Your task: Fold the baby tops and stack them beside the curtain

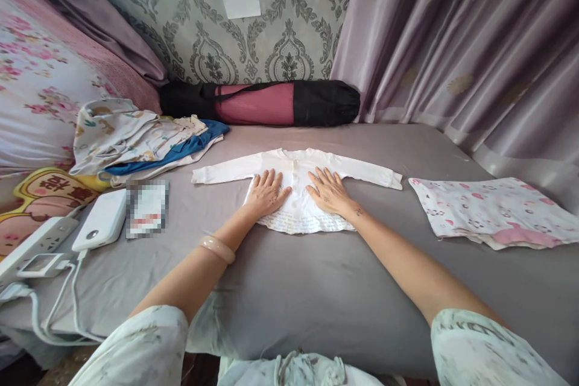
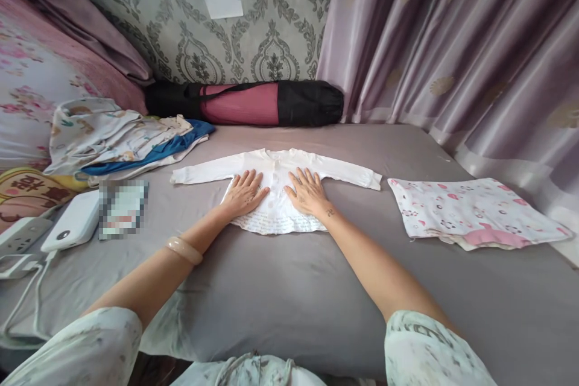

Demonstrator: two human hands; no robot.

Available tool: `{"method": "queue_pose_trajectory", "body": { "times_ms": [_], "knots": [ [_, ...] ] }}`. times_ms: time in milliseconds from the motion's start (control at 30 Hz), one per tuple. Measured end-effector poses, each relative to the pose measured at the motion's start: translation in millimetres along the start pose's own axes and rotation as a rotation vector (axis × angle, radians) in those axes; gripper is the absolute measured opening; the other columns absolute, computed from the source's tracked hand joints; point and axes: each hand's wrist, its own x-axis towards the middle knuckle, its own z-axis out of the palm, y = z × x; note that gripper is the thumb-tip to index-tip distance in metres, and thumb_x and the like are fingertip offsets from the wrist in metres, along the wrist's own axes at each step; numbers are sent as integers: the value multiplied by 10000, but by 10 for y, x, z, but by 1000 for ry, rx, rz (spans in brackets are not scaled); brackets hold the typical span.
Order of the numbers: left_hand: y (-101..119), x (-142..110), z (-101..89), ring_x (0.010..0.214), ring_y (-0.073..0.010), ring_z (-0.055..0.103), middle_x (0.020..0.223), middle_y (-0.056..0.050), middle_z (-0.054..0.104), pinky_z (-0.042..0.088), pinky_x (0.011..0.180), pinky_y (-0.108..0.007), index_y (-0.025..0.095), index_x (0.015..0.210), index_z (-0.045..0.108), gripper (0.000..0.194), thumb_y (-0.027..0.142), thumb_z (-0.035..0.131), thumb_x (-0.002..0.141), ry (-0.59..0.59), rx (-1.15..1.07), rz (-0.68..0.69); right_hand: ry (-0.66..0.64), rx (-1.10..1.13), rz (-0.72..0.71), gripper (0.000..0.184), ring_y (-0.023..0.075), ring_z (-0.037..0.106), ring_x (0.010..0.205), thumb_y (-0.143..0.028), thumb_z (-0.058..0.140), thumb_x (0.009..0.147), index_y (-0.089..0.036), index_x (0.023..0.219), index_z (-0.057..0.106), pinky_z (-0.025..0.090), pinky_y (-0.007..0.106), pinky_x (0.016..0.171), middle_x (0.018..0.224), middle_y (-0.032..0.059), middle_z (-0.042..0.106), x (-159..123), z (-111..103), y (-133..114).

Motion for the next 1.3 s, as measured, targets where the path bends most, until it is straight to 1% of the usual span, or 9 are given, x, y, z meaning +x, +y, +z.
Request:
{"method": "queue_pose_trajectory", "body": {
  "times_ms": [133, 300, 500, 667, 800, 933, 1067, 1200, 1300],
  "knots": [
    [11, -19, -27, 1433, -354, 240, 1545, -188, 299, 192, 1138, -539, 113, 1473, 328, 697, 579, 215, 967, 9, 66, 39, 9, -18, -24, 629, 302, 144, 1463, -522, 223, 984, -189, 1511, 304, 99, 536, 1167, 1592, 119, 208, -10, 2, -17],
    [33, -184, -90, 1464, -315, 163, 1573, -177, 237, 132, 1161, -537, 82, 1485, 285, 657, 508, 197, 993, -56, 59, 172, -41, -3, -153, 615, 268, 133, 1470, -493, 223, 986, -180, 1512, 290, 83, 540, 1170, 1599, 112, 181, -135, -57, -75],
    [125, -575, -165, 1481, -286, 75, 1597, -173, 138, 79, 1187, -495, 71, 1519, 192, 712, 542, 185, 984, -170, -13, 172, -112, 20, -243, 626, 248, 80, 1478, -485, 222, 990, -173, 1533, 227, 42, 518, 1182, 1607, 108, 136, -475, -95, -216],
    [185, -798, -175, 1482, -277, 44, 1603, -155, 109, 86, 1187, -489, 101, 1530, 175, 699, 541, 169, 986, -212, -35, 176, -154, 47, -301, 593, 230, 62, 1479, -458, 212, 1002, -196, 1534, 223, 33, 518, 1187, 1610, 90, 121, -760, -133, -338],
    [251, -996, -214, 1482, -269, 33, 1602, -149, 104, 77, 1189, -477, 104, 1534, 161, 686, 529, 140, 995, -243, -45, 249, -173, 58, -364, 572, 223, 73, 1478, -411, 217, 1008, -176, 1528, 242, 50, 513, 1191, 1604, 93, 144, -992, -146, -421],
    [343, -1263, -268, 1482, -260, 65, 1593, -159, 150, 88, 1193, -459, 82, 1526, 171, 726, 565, 145, 985, -211, -66, 348, -160, 88, -426, 558, 222, 106, 1475, -371, 260, 1004, -168, 1524, 249, 73, 515, 1193, 1596, 88, 183, -1241, -176, -504],
    [444, -1515, -293, 1476, -269, 122, 1578, -180, 201, 124, 1190, -447, 84, 1520, 181, 741, 585, 204, 975, -152, -116, 422, -169, 177, -463, 526, 237, 217, 1452, -358, 345, 991, -184, 1487, 341, 147, 511, 1188, 1565, 85, 290, -1375, -284, -555],
    [519, -1638, -346, 1462, -289, 192, 1556, -186, 273, 181, 1181, -461, 101, 1502, 235, 720, 568, 325, 962, -113, -206, 501, -64, 285, -433, 359, 205, 512, 1247, -228, 397, 966, -212, 1282, 568, 362, 413, 1092, 1331, 76, 588, -1268, -366, -618],
    [516, -1612, -404, 1393, -249, 363, 1477, -150, 435, 307, 1138, -409, 140, 1406, 419, 497, 401, 378, 985, -54, -318, 518, 47, 301, -368, 246, 211, 580, 1092, -207, 501, 926, -200, 1144, 616, 457, 361, 963, 1133, 78, 650, -1105, -347, -718]
  ]
}}
